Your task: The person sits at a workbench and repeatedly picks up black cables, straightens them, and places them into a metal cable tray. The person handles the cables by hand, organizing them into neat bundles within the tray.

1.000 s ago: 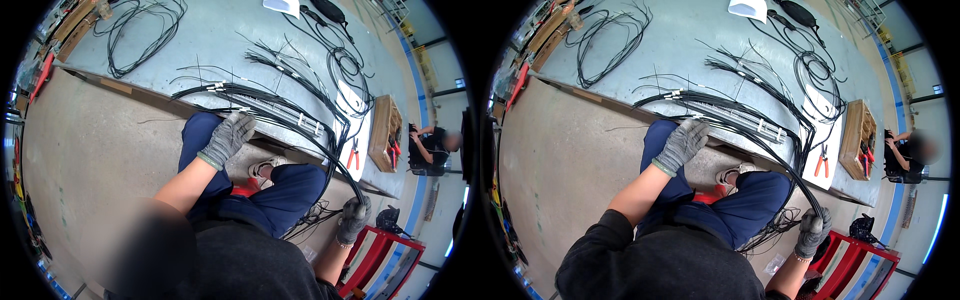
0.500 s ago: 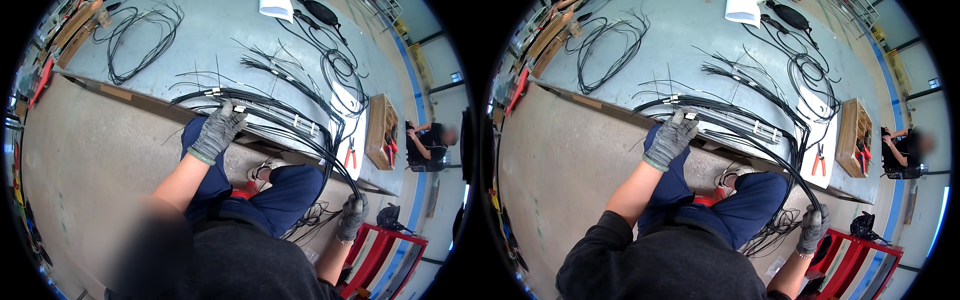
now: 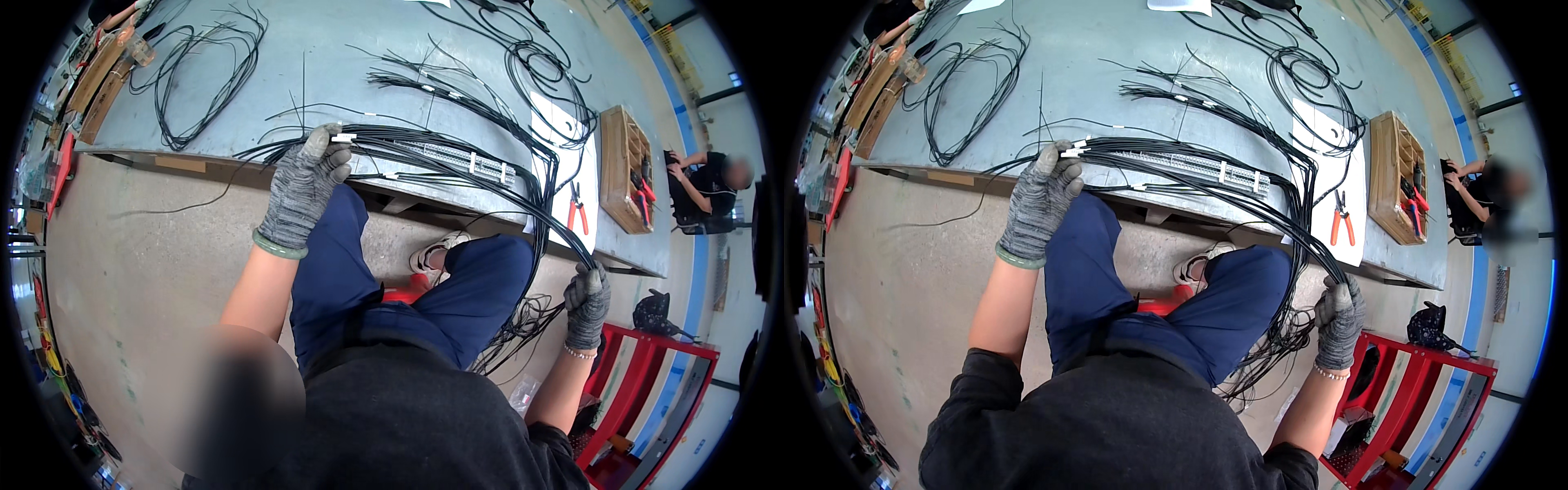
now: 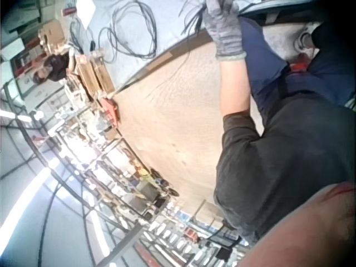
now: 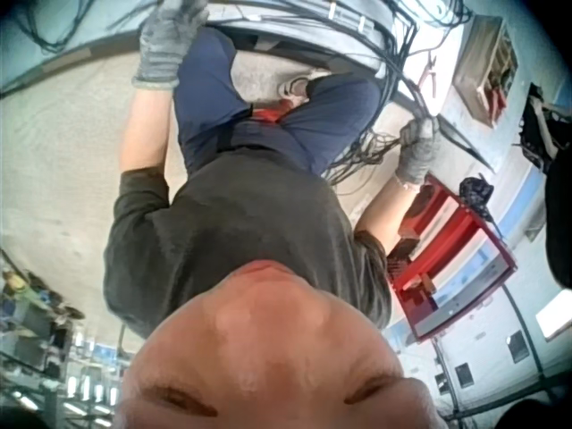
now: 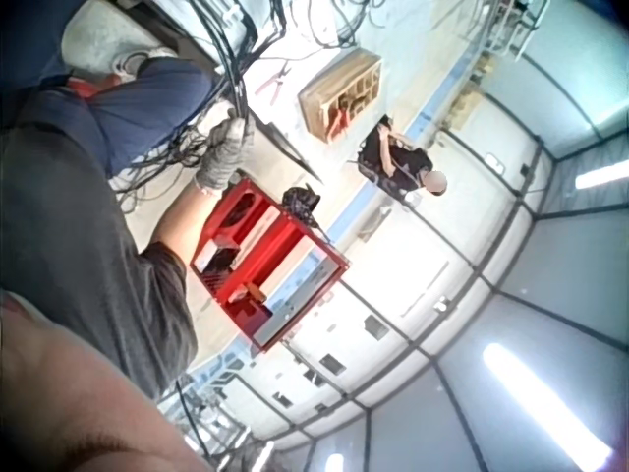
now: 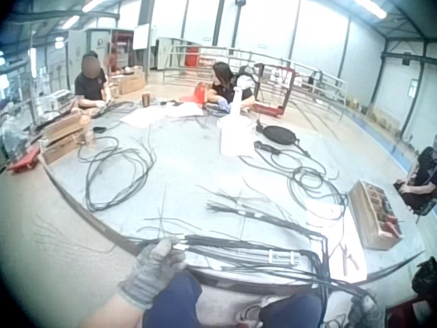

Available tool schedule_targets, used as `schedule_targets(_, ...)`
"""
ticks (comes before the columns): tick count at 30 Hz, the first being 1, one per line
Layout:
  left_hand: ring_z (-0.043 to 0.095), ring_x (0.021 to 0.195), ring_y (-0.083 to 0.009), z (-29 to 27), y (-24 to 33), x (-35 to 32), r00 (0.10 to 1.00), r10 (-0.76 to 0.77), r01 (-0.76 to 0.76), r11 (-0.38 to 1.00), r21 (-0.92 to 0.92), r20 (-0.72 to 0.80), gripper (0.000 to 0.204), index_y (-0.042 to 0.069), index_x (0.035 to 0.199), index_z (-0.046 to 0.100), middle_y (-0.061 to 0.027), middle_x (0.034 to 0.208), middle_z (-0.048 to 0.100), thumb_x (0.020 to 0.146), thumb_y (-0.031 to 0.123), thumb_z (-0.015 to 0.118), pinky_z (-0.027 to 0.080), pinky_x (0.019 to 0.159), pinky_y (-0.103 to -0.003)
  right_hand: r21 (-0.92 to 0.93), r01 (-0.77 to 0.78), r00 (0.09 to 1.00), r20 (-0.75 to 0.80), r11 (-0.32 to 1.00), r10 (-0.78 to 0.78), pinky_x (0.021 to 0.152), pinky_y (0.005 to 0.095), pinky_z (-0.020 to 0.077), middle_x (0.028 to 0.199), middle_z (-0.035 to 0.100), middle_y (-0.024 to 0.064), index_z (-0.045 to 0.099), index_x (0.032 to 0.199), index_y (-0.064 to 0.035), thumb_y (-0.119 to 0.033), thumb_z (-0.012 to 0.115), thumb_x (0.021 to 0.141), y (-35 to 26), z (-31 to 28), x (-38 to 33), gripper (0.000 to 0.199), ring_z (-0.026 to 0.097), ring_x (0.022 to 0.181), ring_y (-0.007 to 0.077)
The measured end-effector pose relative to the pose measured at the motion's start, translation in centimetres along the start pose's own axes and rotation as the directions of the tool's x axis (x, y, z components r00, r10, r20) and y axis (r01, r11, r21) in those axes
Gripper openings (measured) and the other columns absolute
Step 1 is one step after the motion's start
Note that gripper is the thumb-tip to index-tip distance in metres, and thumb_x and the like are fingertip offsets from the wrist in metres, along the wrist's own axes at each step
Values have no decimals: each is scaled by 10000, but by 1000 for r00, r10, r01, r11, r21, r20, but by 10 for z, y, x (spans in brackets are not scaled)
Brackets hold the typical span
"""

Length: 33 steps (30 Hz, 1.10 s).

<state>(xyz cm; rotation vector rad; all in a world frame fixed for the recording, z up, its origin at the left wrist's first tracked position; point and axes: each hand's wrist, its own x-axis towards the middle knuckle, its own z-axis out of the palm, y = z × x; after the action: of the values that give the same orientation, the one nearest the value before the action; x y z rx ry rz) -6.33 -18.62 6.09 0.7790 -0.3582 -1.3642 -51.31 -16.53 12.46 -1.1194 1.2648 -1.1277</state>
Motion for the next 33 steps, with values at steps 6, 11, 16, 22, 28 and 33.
schedule_targets(6,660,822,-141,-16,-2,-20,999,-31,31,997,-74,-7,269,61,1112,578,-58,888,653,923,252,590,575,668,-249,198,-36,994,105,980,16,347,209,219,485,281,-71,564,1002,2,-452,541,916,8,-5,5,462,248,369,49)
schedule_targets(11,622,792,-146,-33,-18,-62,971,-236,236,950,-203,27,231,104,1101,589,-36,897,643,936,263,560,528,687,-294,335,-132,987,128,933,94,350,216,238,486,313,-57,560,1012,4,-513,532,897,9,-17,6,531,284,372,72)
schedule_targets(16,614,772,-153,-72,-35,-112,931,-364,346,888,-303,-5,213,94,1040,594,-29,905,638,930,274,563,507,683,-307,130,-181,981,89,975,171,377,235,252,511,304,-63,558,993,-8,-370,595,885,4,-17,8,380,293,390,73)
schedule_targets(22,643,713,-136,-134,-63,-173,748,-611,653,610,448,-258,296,59,998,617,-87,891,666,904,340,604,521,593,-278,-1,-146,989,35,989,146,350,213,235,488,309,-64,566,952,-11,-394,580,893,-14,-8,7,388,279,372,56)
schedule_targets(28,650,670,-133,-64,9,-120,812,-584,274,366,889,-10,249,11,915,667,-81,779,683,855,252,678,538,602,-274,-189,-65,996,53,980,76,377,216,216,485,343,-57,601,904,-14,-452,581,855,-44,1,-7,441,294,397,48)
schedule_targets(33,480,1239,-255,49,-18,-34,821,36,-567,174,805,570,796,29,1337,423,-137,1326,495,663,201,810,418,1023,-344,-195,-17,989,138,981,45,364,224,211,469,359,-55,585,854,0,-544,619,782,-71,7,-13,550,289,374,43)
